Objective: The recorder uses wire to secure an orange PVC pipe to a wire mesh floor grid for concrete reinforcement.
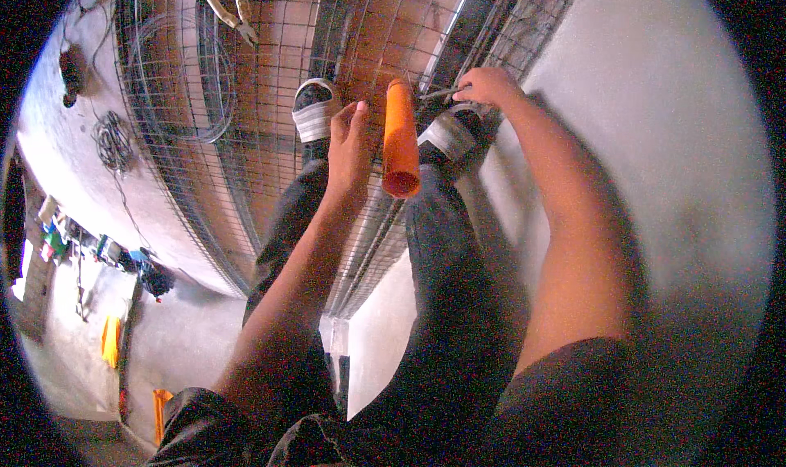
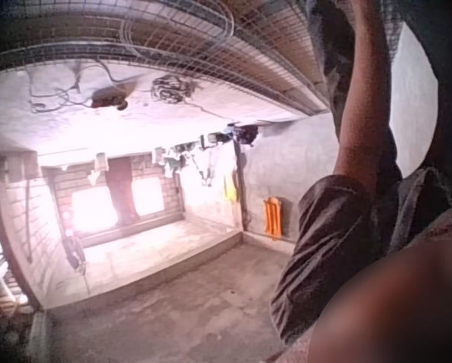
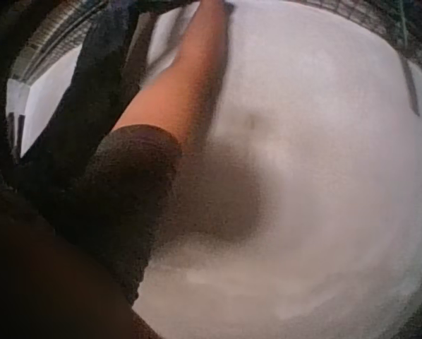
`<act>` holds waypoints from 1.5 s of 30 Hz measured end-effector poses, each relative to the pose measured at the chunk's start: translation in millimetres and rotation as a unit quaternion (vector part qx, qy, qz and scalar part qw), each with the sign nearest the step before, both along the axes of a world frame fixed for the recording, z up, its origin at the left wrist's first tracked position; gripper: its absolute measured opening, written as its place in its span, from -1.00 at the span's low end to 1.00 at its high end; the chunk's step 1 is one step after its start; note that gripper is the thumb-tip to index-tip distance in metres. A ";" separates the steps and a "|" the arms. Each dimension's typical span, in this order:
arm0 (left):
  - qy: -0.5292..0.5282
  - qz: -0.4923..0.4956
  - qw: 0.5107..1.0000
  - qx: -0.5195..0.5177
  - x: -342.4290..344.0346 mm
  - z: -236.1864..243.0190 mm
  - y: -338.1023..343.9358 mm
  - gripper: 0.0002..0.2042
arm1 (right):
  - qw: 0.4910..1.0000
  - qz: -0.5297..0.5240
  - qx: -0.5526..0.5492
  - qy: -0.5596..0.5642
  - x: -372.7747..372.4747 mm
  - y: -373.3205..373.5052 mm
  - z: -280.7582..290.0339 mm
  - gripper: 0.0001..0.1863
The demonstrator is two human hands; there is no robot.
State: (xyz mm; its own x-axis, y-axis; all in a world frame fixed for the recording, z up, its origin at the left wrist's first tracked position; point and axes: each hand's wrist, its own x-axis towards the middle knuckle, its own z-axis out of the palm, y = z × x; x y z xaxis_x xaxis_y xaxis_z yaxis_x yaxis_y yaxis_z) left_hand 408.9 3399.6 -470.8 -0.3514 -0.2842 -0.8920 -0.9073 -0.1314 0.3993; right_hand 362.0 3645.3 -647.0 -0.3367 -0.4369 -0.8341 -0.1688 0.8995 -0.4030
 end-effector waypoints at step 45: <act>0.305 -0.790 0.529 0.063 -21.1 -252.9 -0.6 -0.77 | 0.926 -0.013 0.059 -0.372 -51.1 -21.4 -19.9 -0.57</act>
